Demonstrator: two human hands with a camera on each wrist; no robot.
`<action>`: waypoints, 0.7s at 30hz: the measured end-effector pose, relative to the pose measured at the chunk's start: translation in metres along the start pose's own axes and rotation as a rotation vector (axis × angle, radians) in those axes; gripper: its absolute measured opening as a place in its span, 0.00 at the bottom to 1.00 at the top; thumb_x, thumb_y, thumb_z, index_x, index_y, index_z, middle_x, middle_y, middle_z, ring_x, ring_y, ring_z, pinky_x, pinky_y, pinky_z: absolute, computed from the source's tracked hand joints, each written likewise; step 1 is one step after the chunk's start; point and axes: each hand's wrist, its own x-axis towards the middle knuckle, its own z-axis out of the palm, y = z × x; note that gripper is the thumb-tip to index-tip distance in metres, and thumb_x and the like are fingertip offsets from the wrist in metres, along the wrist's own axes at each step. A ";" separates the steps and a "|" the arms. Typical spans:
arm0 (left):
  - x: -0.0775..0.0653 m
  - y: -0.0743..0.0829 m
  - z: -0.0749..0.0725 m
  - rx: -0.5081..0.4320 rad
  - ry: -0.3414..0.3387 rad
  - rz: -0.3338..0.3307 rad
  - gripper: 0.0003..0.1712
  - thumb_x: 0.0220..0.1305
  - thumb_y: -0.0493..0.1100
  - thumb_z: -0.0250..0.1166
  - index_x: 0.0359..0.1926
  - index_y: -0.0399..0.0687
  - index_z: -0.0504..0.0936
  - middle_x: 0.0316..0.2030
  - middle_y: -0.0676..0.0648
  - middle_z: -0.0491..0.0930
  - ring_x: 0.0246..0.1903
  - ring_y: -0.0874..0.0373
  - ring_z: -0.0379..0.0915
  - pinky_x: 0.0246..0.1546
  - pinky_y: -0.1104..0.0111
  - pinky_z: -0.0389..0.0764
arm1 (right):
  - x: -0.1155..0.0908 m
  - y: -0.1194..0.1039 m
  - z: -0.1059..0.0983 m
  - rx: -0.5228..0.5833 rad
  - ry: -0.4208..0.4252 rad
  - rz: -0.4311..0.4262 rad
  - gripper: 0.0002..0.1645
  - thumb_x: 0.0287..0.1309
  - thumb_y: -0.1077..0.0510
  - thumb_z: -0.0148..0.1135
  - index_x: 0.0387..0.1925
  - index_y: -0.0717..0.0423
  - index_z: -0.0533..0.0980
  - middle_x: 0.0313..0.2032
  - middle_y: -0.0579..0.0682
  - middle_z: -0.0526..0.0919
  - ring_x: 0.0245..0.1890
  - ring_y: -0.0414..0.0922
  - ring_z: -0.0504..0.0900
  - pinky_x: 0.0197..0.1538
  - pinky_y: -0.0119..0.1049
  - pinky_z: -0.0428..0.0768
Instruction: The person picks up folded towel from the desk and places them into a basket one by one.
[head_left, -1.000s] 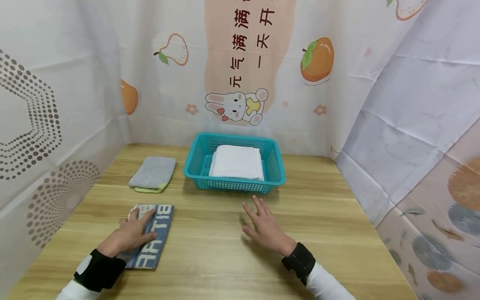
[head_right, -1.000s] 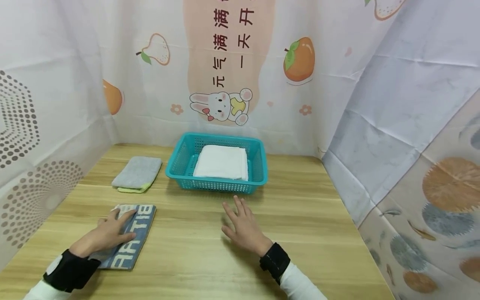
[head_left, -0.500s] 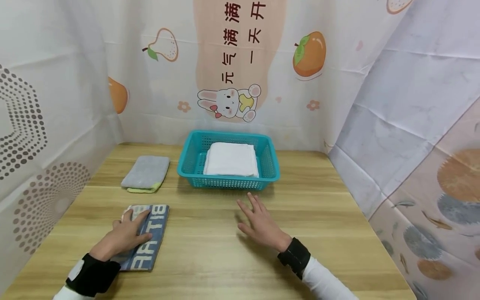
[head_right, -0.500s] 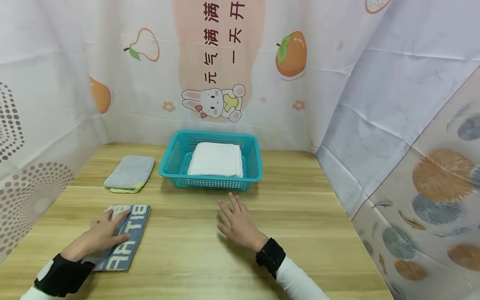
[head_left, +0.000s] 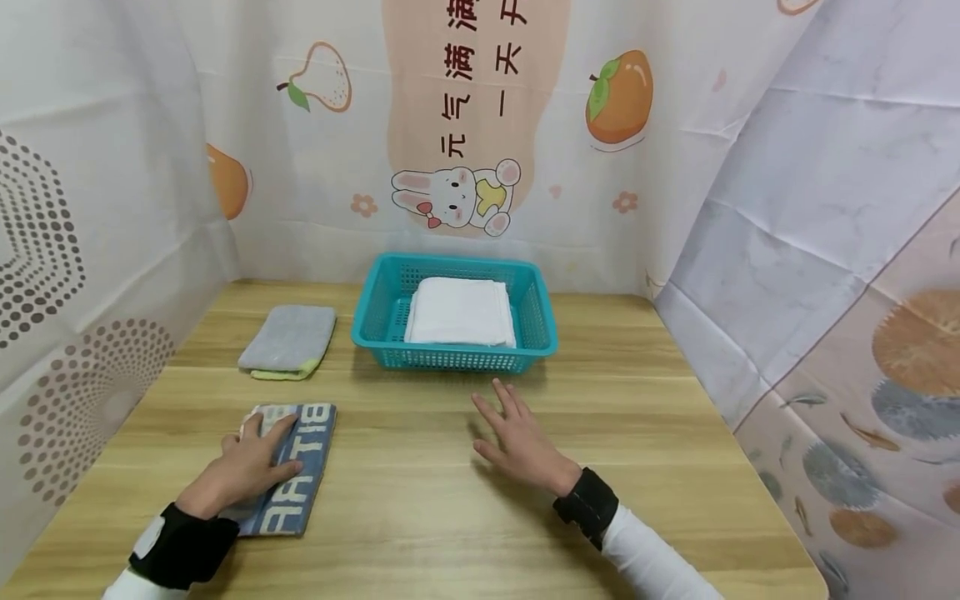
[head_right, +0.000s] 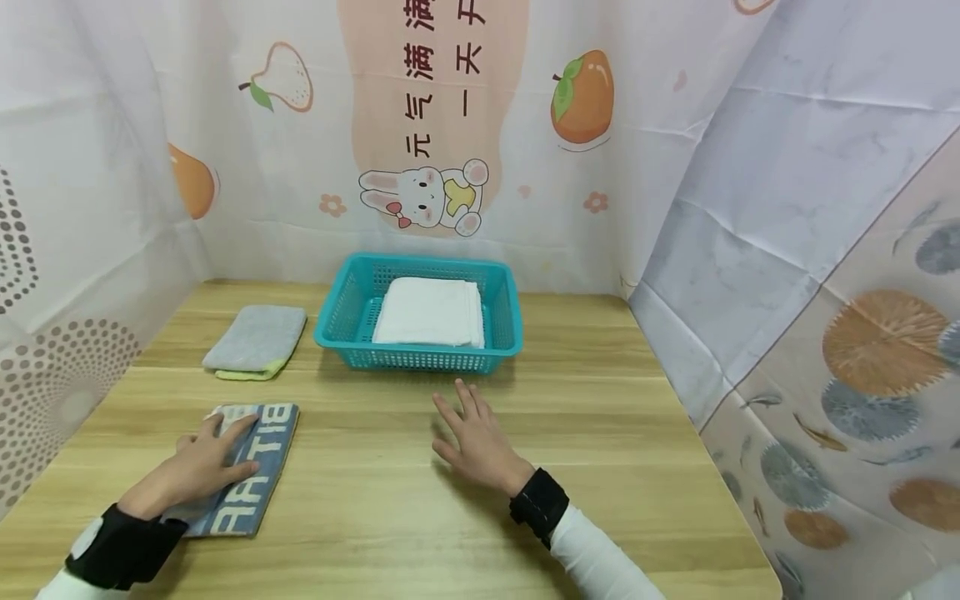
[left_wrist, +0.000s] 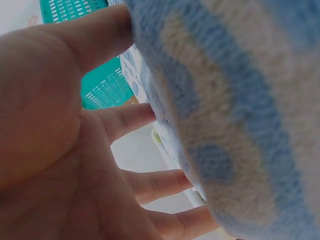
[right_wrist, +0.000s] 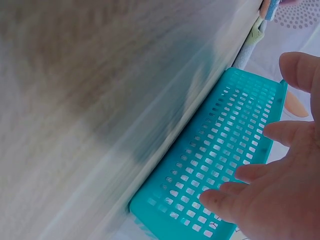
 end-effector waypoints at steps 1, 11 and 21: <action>0.000 0.000 0.000 0.001 0.005 0.004 0.49 0.66 0.58 0.64 0.75 0.36 0.54 0.65 0.12 0.39 0.54 0.04 0.41 0.41 0.31 0.68 | 0.000 0.000 0.000 0.001 0.001 0.001 0.42 0.68 0.47 0.61 0.76 0.56 0.58 0.74 0.71 0.47 0.74 0.70 0.47 0.71 0.62 0.54; 0.002 0.001 -0.001 -0.006 -0.015 -0.010 0.49 0.66 0.59 0.64 0.75 0.37 0.53 0.65 0.12 0.38 0.55 0.04 0.40 0.40 0.31 0.68 | 0.000 -0.001 -0.001 0.028 -0.026 0.024 0.42 0.68 0.47 0.60 0.77 0.54 0.56 0.75 0.70 0.46 0.74 0.69 0.46 0.71 0.63 0.53; 0.004 0.006 0.000 -0.002 -0.033 -0.015 0.51 0.65 0.63 0.64 0.76 0.40 0.53 0.66 0.13 0.38 0.55 0.05 0.40 0.38 0.32 0.69 | -0.001 -0.001 -0.001 0.022 -0.020 0.018 0.43 0.68 0.47 0.61 0.77 0.54 0.56 0.75 0.70 0.46 0.74 0.68 0.46 0.72 0.61 0.53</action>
